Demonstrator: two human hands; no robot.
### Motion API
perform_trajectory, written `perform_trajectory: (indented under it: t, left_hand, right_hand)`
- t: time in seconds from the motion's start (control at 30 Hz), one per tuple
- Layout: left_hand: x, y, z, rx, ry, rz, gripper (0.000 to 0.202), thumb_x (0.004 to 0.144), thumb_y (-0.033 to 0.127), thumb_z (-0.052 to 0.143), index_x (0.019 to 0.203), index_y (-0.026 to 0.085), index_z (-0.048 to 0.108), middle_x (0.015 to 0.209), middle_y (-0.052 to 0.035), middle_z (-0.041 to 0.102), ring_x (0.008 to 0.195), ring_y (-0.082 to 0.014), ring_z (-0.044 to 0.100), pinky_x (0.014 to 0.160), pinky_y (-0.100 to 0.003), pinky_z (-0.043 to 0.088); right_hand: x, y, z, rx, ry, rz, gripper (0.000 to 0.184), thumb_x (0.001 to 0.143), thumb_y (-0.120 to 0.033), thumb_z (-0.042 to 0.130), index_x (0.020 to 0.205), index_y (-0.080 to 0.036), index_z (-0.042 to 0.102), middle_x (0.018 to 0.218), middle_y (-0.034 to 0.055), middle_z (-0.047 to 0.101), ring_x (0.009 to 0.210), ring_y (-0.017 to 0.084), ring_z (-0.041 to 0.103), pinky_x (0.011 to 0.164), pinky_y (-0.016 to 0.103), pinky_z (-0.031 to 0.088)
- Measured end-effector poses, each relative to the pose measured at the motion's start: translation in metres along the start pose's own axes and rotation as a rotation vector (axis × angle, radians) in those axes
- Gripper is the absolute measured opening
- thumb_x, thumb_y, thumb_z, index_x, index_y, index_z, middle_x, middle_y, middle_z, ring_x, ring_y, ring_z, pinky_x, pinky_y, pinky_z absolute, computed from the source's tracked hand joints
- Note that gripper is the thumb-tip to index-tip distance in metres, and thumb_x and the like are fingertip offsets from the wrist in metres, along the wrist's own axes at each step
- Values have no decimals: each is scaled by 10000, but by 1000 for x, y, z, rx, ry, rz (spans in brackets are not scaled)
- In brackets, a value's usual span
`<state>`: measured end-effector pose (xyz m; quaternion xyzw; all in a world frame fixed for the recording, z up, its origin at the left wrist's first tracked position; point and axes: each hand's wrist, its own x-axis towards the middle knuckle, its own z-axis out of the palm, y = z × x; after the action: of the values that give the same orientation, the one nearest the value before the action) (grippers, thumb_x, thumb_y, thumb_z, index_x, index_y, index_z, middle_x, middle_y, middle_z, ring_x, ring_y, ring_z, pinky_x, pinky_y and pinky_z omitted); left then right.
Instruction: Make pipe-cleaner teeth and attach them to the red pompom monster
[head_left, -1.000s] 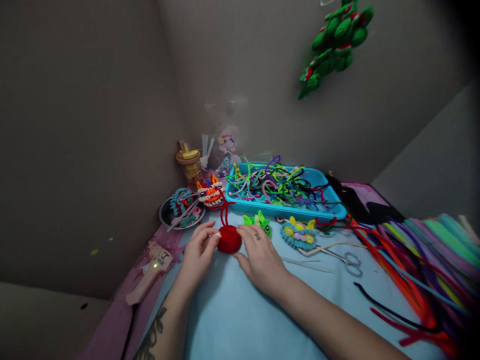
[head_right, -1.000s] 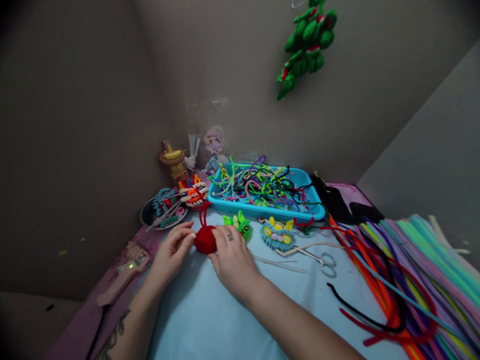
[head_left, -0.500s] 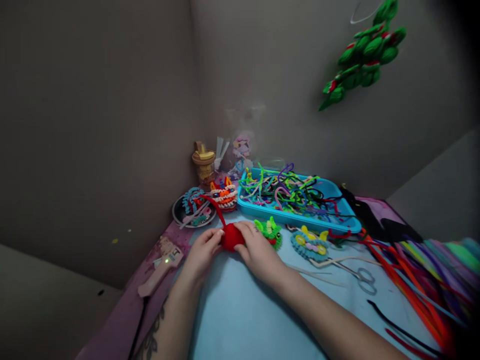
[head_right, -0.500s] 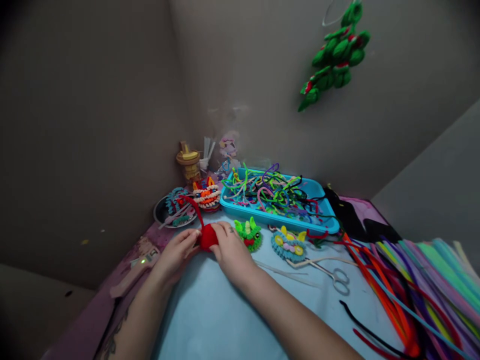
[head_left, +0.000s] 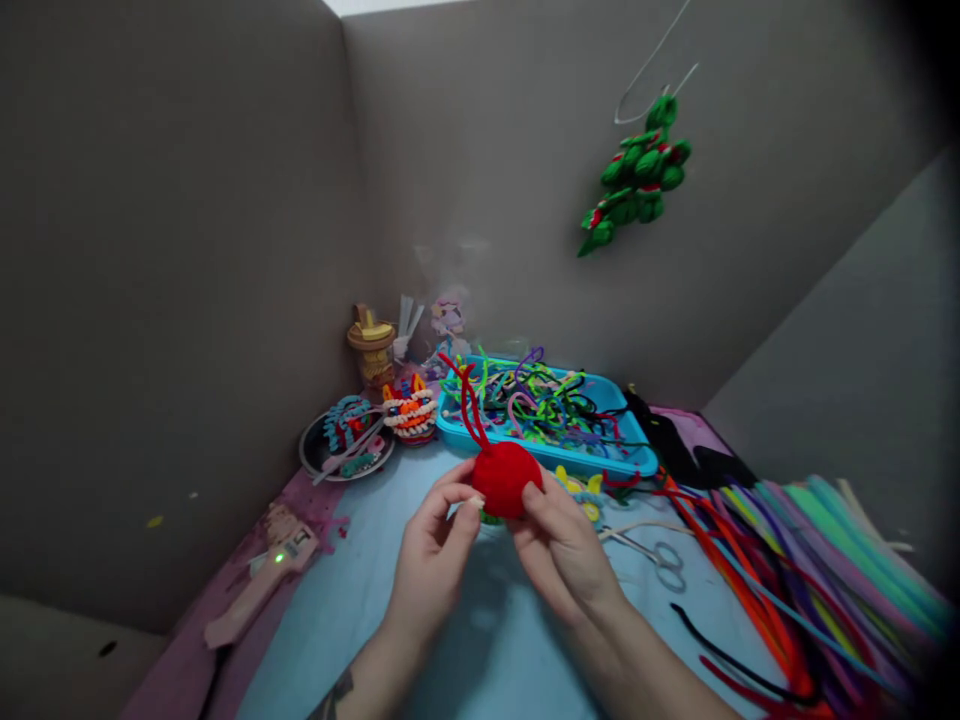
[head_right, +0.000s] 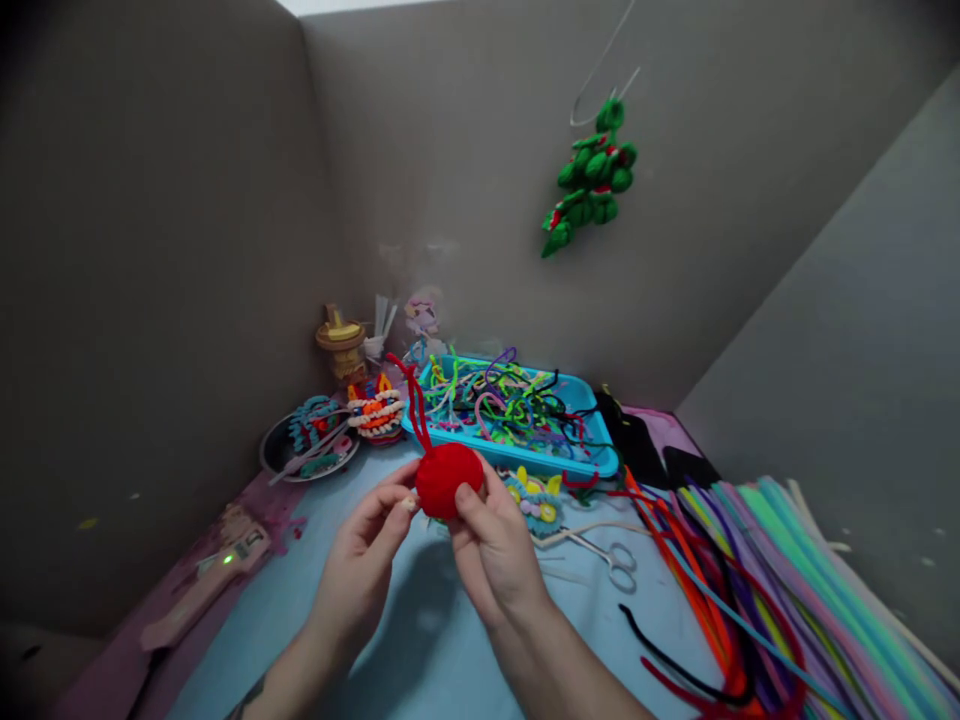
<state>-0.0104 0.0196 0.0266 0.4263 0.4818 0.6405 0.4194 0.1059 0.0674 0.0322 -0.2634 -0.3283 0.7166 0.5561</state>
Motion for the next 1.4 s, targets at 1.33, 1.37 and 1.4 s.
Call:
perform_trajectory:
  t: [1.33,1.37,1.4]
  left_hand:
    - [57,80,31,747,-365,678,74,824,115,613,856,178,637,811,-19,658,738,-114,589,700,-210,460]
    - [56,81,31,748,-367,660,69,825,121,613,851,181,636,807,-16,653,733,-114,585,690,-209,458]
    - [56,81,31,748,-364,649,64,825,126,614,847,182,635,806,-15,649,733,-115,582,684,-210,456]
  right_hand:
    - [-16,-77,10,-83,56,-26,299,674,-189,735,963,-182,657,863,26,714,764,130,634,755,239,481]
    - [-16,-76,9,-84,53,-27,291,677,-187,732,959,-183,659,860,23,714,766,128,634,758,237,480]
    - [-16,-76,9,-83,50,-30,286,678,-184,731,955,-184,661,858,20,714,767,126,632,758,236,480]
